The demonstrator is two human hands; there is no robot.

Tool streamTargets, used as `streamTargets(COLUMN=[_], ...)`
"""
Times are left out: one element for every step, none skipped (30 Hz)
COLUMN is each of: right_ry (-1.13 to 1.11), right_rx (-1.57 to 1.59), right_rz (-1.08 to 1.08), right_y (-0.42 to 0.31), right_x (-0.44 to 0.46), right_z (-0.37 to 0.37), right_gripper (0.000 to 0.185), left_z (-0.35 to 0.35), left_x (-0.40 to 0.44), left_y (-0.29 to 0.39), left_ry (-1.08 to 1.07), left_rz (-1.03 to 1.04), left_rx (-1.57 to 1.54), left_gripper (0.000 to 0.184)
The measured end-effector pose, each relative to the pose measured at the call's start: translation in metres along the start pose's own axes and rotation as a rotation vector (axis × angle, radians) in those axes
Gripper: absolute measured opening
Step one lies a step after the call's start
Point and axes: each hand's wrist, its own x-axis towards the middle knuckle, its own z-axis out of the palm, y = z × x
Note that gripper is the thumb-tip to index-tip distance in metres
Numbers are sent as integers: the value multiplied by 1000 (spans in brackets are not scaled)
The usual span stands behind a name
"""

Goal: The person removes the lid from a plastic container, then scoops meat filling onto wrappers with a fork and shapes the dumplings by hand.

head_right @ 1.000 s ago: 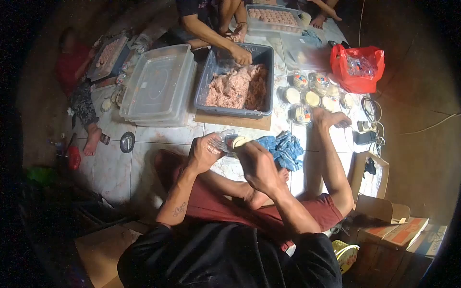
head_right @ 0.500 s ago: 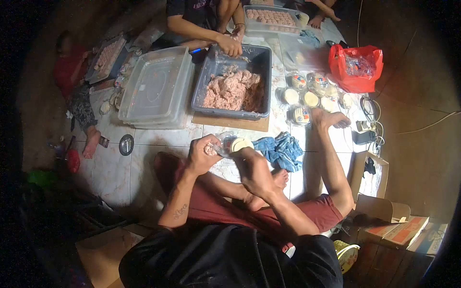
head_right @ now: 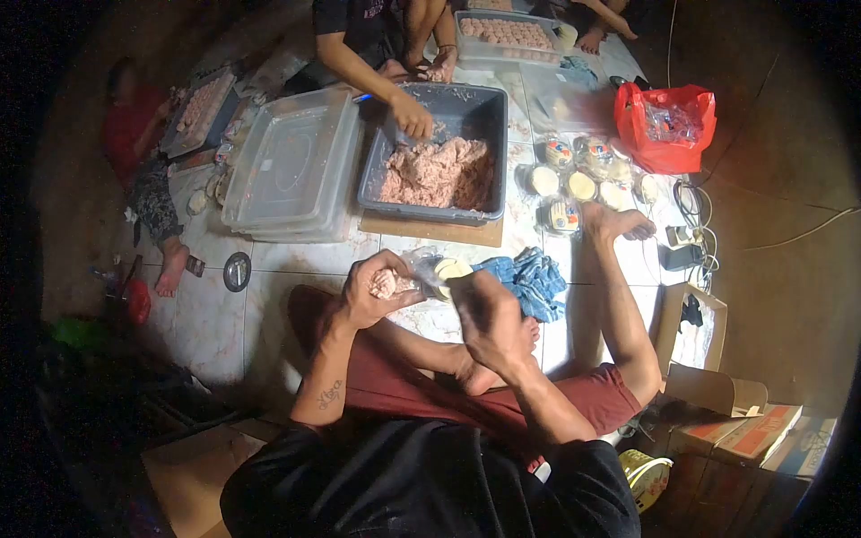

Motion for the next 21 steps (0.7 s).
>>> streamTargets(right_ry=[-45,-114,-86,-61,-40,-8,19,-23,-68,-86,-102,-82,-53,-27,2,-69,-160,-158,-159,-100,-43], right_rx=[-31,-97,-107,-49,9,-16,7,-47,-100,-146,-193,-196,-100,-66,-30,-39,-34,-43,-51,89,232], right_rz=[-36,9,-22,-18,-10,-7,43,-29,-97,-135,-172,-106,19,41,61,61,99,76,46,92,152], right_y=[-4,7,9,10,11,7,5,1,-3,5,13,8,5,9,9,9,7,10,14,15,14], right_x=[0,0,2,1,-1,-3,-4,0,2,3,3,5,2,-2,-1,0,0,-2,-1,0,-2], right_z=[4,13,17,14,9,1,-1,0,2,9,14,11,8,5,4,6,12,13,14,13,12], right_gripper=[6,5,6,6,6,7,9,11,13,12,10,8,9,10,10,12,11,10,9,9,9], left_z=[-1,6,9,11,11,7,5,3,2,2,5,5,5,1,2,2,5,12,12,10,8], left_x=[-3,-2,0,2,3,0,-3,-5,-7,-6,-5,0,3,-3,-4,-3,-5,-2,0,2,-1], left_y=[-5,-11,-5,1,4,1,-6,-17,-15,-12,-9,-1,1,-8,-12,-17,-20,-14,-8,-2,2], left_ry=[-126,-147,-146,-21,104,117,117,27,-64,-63,-16,36,92,70,72,42,10,40,44,110,171], left_rz=[-142,-254,-250,-112,22,88,83,-31,-150,-146,-103,-57,-15,-74,-77,-76,-76,-177,-172,-81,0], left_rx=[2,183,183,124,63,-57,-59,5,69,70,47,23,-1,-172,-173,-23,125,134,137,23,-94], left_gripper=[41,40,40,37,33,34,34,39,43,43,41,38,36,36,36,38,40,38,38,34,30])
